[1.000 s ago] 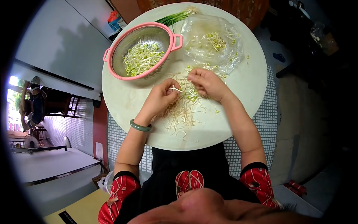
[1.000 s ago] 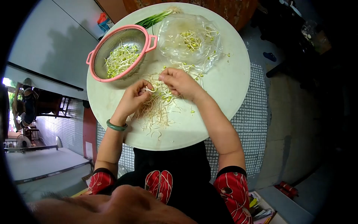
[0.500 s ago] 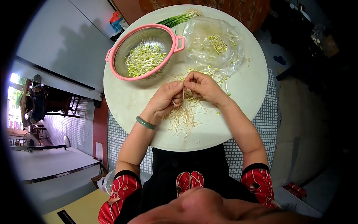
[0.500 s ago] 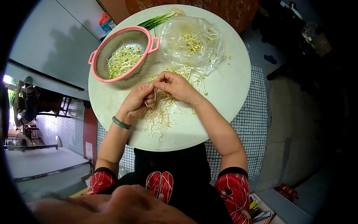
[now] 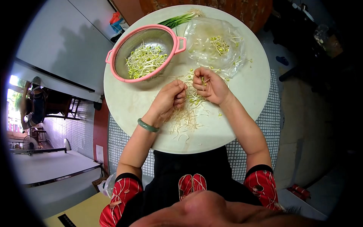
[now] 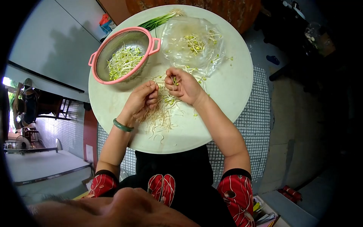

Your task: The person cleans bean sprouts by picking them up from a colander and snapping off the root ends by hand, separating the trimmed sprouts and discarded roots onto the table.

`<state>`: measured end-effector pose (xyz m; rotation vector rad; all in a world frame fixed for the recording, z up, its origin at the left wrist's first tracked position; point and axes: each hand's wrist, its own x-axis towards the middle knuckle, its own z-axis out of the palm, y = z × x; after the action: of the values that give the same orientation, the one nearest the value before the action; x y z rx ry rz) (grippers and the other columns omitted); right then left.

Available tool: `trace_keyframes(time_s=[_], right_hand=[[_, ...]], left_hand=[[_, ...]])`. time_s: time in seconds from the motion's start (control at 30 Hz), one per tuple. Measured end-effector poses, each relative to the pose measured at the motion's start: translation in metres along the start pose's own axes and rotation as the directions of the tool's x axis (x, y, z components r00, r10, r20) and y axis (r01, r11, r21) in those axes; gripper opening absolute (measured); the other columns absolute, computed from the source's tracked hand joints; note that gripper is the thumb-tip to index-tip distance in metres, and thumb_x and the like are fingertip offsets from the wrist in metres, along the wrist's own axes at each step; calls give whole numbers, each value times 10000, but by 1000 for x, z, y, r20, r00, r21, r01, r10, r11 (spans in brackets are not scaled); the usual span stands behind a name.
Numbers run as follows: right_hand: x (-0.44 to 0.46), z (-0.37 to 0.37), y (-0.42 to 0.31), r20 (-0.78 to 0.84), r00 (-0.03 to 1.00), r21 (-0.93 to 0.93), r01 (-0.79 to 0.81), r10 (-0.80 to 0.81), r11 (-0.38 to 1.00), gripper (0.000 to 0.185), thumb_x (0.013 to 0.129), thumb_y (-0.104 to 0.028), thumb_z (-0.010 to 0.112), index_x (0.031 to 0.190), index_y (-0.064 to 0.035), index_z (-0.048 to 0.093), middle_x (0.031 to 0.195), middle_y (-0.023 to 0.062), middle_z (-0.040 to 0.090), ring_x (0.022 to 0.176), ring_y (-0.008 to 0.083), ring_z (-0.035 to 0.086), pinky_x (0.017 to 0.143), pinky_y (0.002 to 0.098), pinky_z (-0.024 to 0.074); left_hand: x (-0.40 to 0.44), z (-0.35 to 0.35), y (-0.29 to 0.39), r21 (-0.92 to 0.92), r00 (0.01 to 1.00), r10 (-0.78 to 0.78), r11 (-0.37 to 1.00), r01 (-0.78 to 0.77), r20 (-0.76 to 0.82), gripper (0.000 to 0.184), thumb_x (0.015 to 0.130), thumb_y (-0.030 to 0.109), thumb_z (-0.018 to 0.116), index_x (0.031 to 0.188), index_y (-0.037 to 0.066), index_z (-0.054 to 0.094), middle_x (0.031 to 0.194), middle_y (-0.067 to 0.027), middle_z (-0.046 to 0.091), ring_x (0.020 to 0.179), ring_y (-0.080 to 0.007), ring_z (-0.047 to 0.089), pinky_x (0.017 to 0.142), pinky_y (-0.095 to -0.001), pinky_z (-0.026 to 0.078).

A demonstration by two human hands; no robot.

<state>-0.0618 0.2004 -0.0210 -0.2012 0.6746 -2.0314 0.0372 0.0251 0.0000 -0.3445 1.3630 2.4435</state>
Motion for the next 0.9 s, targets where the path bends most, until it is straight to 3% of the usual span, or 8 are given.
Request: trace_keyframes(time_s=[0.17,0.27,0.47,0.57,0.9], right_hand=[[-3,17,7,-107,993,-370,0,-42,929,253,940,-314,613,1004,-80,540,669,-63,422,504,-1,318,411,163,250],[1,14,15,-122,981,-598,50,-153,800,233,940,-308,615,964,-82,561,657,-73,431,509,-1,332,430,168,274],[5,3,11,-164,910,-619,205,-380,758,184,938,-253,624,950,-75,576,661,-72,454,523,1,361,446,180,294],[4,6,8,-167,898,-601,234,-406,764,166,935,-230,630,948,-73,579,669,-69,455,529,0,369,447,182,300],[2,4,5,-121,863,-567,344,-490,748,172,930,-231,637,965,-70,586,701,-63,469,543,1,394,451,171,323]], left_hand=[[2,1,6,225,992,109,970,-93,-64,144,983,210,520,960,70,543,661,48,434,514,-35,337,462,-184,284],[9,-5,2,297,995,102,950,-93,-17,159,976,202,539,977,47,576,665,40,481,514,-26,368,454,-176,303],[5,-13,-4,200,998,54,978,-56,15,233,996,183,470,1065,-2,593,715,-13,584,505,-39,382,458,-184,330],[3,-16,-4,214,998,66,975,-64,1,260,1004,180,434,1080,-12,592,735,-30,605,498,-46,380,463,-185,334],[0,-9,-5,424,993,112,901,-87,-34,280,1007,195,431,1060,-3,622,728,-28,625,509,-37,373,489,-174,314]])
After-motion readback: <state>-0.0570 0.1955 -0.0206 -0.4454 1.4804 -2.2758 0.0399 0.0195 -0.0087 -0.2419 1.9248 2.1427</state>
